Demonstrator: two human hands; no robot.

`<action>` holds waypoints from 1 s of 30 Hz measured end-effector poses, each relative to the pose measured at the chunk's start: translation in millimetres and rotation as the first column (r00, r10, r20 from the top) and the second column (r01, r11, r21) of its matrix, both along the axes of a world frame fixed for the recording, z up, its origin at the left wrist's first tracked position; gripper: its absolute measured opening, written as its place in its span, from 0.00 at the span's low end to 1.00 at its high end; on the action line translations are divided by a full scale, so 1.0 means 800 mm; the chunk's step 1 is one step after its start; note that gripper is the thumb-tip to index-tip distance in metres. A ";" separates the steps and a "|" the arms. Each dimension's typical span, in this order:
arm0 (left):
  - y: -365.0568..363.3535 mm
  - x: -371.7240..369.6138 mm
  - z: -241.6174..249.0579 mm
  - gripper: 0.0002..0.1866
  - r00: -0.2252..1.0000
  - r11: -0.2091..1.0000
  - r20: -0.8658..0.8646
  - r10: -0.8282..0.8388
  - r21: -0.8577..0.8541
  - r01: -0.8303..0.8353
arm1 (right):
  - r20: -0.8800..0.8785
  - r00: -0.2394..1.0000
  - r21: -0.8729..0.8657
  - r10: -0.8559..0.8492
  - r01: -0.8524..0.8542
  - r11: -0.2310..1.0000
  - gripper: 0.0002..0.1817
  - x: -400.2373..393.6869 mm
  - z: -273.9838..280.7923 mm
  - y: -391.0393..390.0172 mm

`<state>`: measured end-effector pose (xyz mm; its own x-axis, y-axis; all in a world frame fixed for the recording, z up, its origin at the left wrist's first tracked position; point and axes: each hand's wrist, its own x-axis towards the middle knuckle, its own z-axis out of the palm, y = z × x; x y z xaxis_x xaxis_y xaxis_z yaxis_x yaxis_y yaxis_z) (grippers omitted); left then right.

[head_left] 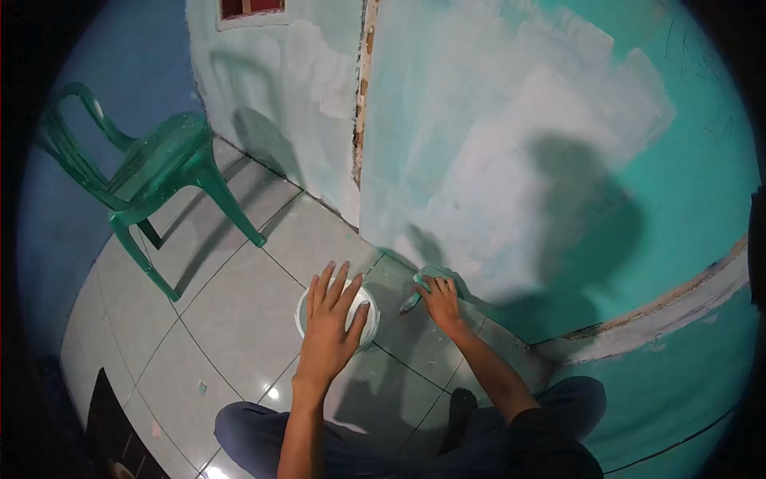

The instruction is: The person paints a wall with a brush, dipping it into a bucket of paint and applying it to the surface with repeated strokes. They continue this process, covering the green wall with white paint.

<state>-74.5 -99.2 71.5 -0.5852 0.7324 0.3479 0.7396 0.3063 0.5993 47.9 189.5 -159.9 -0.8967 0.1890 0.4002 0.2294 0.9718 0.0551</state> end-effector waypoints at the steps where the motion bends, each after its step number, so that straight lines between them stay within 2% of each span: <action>1: 0.000 -0.002 -0.005 0.24 1.000 1.000 0.001 -0.008 -0.001 0.008 | -0.005 1.000 -0.002 0.013 -0.013 1.000 0.22 0.008 -0.008 0.004; 5: 0.004 -0.005 -0.030 0.24 1.000 1.000 0.023 0.004 -0.001 -0.004 | 0.024 1.000 0.035 0.015 -0.016 0.999 0.24 0.031 -0.041 0.035; 6: 0.006 -0.004 -0.035 0.24 1.000 0.999 0.020 -0.002 -0.038 0.003 | 0.025 0.999 0.029 0.021 -0.022 0.999 0.24 0.031 -0.024 0.039; 8: 0.007 0.000 -0.047 0.24 0.999 0.997 0.021 -0.025 -0.069 0.026 | -0.145 0.987 0.001 -0.062 0.063 0.998 0.24 0.032 0.057 0.037; 9: 0.007 0.003 -0.051 0.24 0.999 0.996 0.034 -0.027 -0.080 0.029 | -0.132 0.989 -0.009 -0.066 0.065 0.998 0.24 0.036 0.080 0.032; 11: 0.008 0.002 -0.057 0.24 0.998 0.994 0.060 -0.033 -0.099 0.039 | -0.321 0.946 0.111 0.048 -0.013 0.994 0.22 0.035 0.121 0.024; 12: 0.011 0.000 -0.059 0.24 0.997 0.994 0.069 -0.028 -0.103 0.035 | -0.412 0.910 0.144 0.052 0.009 0.990 0.23 0.036 0.138 0.015; 13: 0.014 -0.002 -0.061 0.24 0.997 0.993 0.064 -0.030 -0.112 0.037 | -0.398 0.916 0.134 0.049 0.005 0.991 0.23 0.037 0.142 0.010; 15: 0.014 0.001 -0.068 0.24 0.997 0.990 0.068 -0.037 -0.135 0.046 | -0.519 0.854 0.216 0.020 0.108 0.970 0.24 0.036 0.141 0.000; 17: 0.019 0.000 -0.074 0.23 0.996 0.990 0.053 -0.068 -0.122 0.074 | -0.520 0.852 0.207 0.055 0.064 0.976 0.24 0.028 0.113 -0.008; 19: 0.016 -0.001 -0.080 0.23 0.998 0.990 0.043 -0.055 -0.131 0.061 | -0.275 0.957 -0.031 0.092 -0.105 0.994 0.25 0.022 0.061 -0.015; 20: 0.013 -0.001 -0.081 0.23 0.998 0.989 0.040 -0.048 -0.141 0.053 | -0.281 0.954 -0.029 0.104 -0.117 0.993 0.25 0.017 0.033 -0.013; 22: 0.007 0.001 -0.077 0.23 0.999 0.985 0.031 -0.015 -0.173 0.020 | -0.153 0.981 -0.135 0.123 -0.144 0.980 0.29 0.008 -0.013 -0.015; 27: -0.028 0.002 -0.075 0.23 0.999 0.975 0.011 0.045 -0.220 -0.041 | -0.126 0.988 -0.153 0.094 -0.113 0.982 0.28 -0.029 -0.051 -0.004; 29: -0.042 0.001 -0.074 0.24 0.998 0.969 0.016 0.064 -0.242 -0.058 | -0.059 0.995 -0.136 0.077 -0.085 0.987 0.27 -0.042 -0.059 0.000; 30: -0.047 0.001 -0.074 0.24 0.997 0.966 0.019 0.074 -0.252 -0.067 | -0.100 0.992 -0.064 0.077 -0.084 0.994 0.27 -0.046 -0.063 0.004</action>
